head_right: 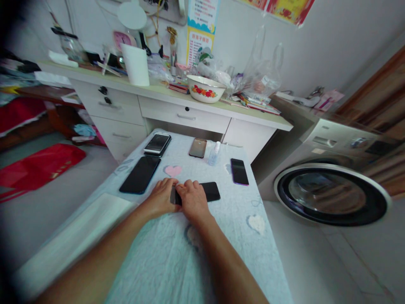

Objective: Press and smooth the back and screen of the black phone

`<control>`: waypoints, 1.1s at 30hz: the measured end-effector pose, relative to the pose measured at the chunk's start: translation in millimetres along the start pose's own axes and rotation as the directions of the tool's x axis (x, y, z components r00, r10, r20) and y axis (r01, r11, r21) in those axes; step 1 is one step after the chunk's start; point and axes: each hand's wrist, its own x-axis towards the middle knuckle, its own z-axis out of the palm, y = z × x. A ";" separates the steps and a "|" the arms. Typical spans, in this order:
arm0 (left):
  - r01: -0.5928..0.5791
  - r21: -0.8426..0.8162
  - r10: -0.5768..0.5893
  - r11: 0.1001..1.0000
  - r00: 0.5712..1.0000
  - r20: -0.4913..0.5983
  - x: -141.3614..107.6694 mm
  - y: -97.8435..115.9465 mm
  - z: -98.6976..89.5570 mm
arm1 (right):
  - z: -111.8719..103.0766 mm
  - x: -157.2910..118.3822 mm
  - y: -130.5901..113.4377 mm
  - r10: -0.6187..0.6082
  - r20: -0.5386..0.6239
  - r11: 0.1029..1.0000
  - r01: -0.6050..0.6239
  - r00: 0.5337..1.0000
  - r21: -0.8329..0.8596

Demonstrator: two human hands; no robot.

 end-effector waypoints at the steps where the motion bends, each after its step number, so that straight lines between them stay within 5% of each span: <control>1: 0.001 0.003 -0.001 1.000 1.000 0.004 0.0 0.3 -0.3 | -0.6 -0.5 1.0 0.012 -0.002 1.000 -0.012 1.000 -0.003; 33: -0.024 0.058 0.021 0.998 0.999 0.040 -2.3 0.2 -3.2 | -10.3 -28.1 68.5 0.424 -0.089 0.894 -0.432 0.901 -0.118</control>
